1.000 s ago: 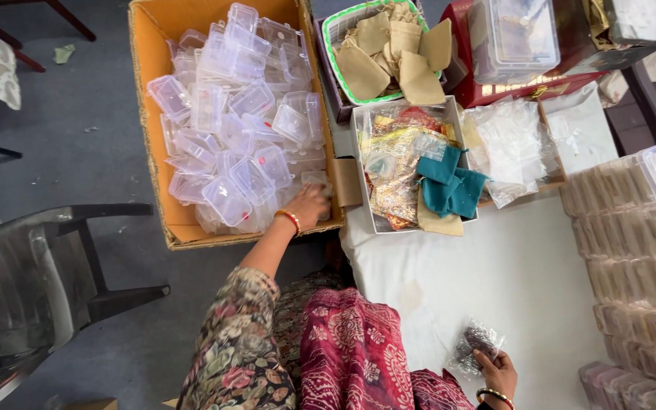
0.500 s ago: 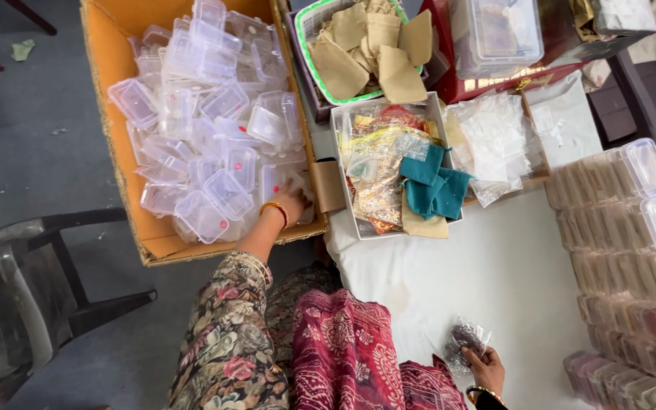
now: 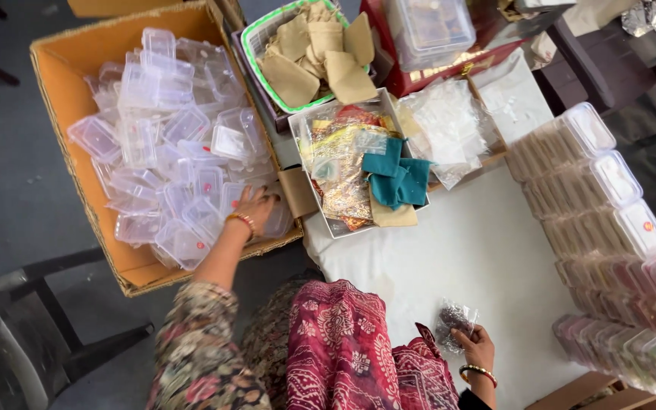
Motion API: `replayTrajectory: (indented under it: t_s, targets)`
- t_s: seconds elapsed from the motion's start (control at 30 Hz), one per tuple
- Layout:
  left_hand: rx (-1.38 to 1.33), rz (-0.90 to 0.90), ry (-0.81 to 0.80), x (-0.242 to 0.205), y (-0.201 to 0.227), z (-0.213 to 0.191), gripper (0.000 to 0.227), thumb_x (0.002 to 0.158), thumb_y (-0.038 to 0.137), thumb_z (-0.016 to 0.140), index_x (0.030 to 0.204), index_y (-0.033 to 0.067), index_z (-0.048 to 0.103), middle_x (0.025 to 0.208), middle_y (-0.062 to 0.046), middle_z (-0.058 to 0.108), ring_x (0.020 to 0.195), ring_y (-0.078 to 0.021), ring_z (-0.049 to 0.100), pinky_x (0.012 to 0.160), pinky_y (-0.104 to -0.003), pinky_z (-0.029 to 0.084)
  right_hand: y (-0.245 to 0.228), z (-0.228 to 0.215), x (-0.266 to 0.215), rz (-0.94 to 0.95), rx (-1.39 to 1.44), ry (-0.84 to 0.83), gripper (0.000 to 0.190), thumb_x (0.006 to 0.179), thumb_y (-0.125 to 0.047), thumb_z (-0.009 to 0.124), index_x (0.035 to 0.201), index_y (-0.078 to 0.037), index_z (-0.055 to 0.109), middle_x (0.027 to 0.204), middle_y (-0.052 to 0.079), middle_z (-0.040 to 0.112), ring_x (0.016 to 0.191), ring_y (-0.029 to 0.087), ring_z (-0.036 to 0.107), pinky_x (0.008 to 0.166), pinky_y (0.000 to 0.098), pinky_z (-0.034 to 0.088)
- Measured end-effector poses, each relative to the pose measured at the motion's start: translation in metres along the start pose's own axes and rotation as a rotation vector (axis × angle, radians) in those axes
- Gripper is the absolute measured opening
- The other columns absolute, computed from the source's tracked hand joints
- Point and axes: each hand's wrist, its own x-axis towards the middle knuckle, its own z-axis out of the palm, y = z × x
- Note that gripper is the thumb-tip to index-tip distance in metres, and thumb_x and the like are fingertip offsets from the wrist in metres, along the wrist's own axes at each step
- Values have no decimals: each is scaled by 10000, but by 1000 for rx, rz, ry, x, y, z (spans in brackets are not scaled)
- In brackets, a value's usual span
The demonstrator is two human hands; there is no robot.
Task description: The person sits at a table and packs various jewelry items, including necklaces and earrings, into small plastic containers. They handle the jewelry by hand, placing it into clear plastic bags or directly into the containers, then closing the lids and stacking them.
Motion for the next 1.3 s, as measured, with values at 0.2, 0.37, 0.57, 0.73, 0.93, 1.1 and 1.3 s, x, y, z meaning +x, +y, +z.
replayTrajectory:
  t_s: [0.2, 0.37, 0.57, 0.73, 0.93, 1.1, 1.3]
  targets:
    - [-449, -62, 458, -87, -16, -24, 1234, 558, 140, 922, 1607, 265, 284, 1596, -174, 361, 1526, -291, 195, 1245, -524, 41, -23, 11, -18, 7, 6, 17, 299, 798, 12, 816, 1038, 0, 638, 908, 87, 738, 781, 141, 665, 695, 281, 517]
    - [-727, 32, 760, -92, -53, -22, 1230, 490, 257, 990, 1541, 285, 350, 1548, -58, 466, 1461, -271, 348, 1226, -551, 192, -12, 11, -12, -8, 48, -4, 314, 794, 6, 814, 1052, 21, 636, 911, 89, 741, 794, 155, 679, 697, 296, 534]
    - [-1348, 428, 918, -135, 23, -127, 1231, 574, 243, 943, 1611, 180, 284, 1448, -53, 428, 1346, -241, 449, 1161, -490, 393, -6, -2, -19, -15, -116, 111, 320, 789, -122, 886, 1004, 42, 715, 828, 53, 629, 705, 149, 515, 618, 323, 429]
    - [-1119, 787, 736, -112, 189, -164, 1239, 622, 282, 967, 1618, 113, 251, 1577, -103, 371, 1458, -294, 364, 1224, -502, 275, 7, -13, -48, -28, 393, 111, 302, 783, -44, 802, 1062, -10, 690, 913, 12, 733, 796, 120, 643, 703, 284, 508]
    - [-333, 898, 909, -34, 398, -92, 1204, 532, 444, 956, 1549, 223, 351, 1266, -132, 448, 1215, -290, 449, 1013, -534, 347, 15, -31, -92, -42, 600, 175, 272, 799, 45, 782, 1035, -11, 658, 969, 73, 762, 795, 141, 674, 689, 289, 516]
    - [142, 919, 1048, 7, 463, 50, 917, 792, 36, 688, 1568, 327, 295, 1312, -40, 479, 1249, -220, 458, 1138, -634, 269, 28, -45, -116, -1, 718, 348, 305, 796, 54, 781, 1053, -22, 635, 966, 79, 756, 822, 150, 699, 707, 305, 548]
    - [25, 1041, 796, -33, 443, 76, 696, 850, 62, 584, 1512, 229, 448, 1362, -102, 510, 1346, -295, 440, 1133, -686, 231, 5, -42, -135, -78, 414, 415, 297, 792, 60, 820, 1031, 25, 648, 961, 93, 753, 848, 153, 691, 747, 294, 549]
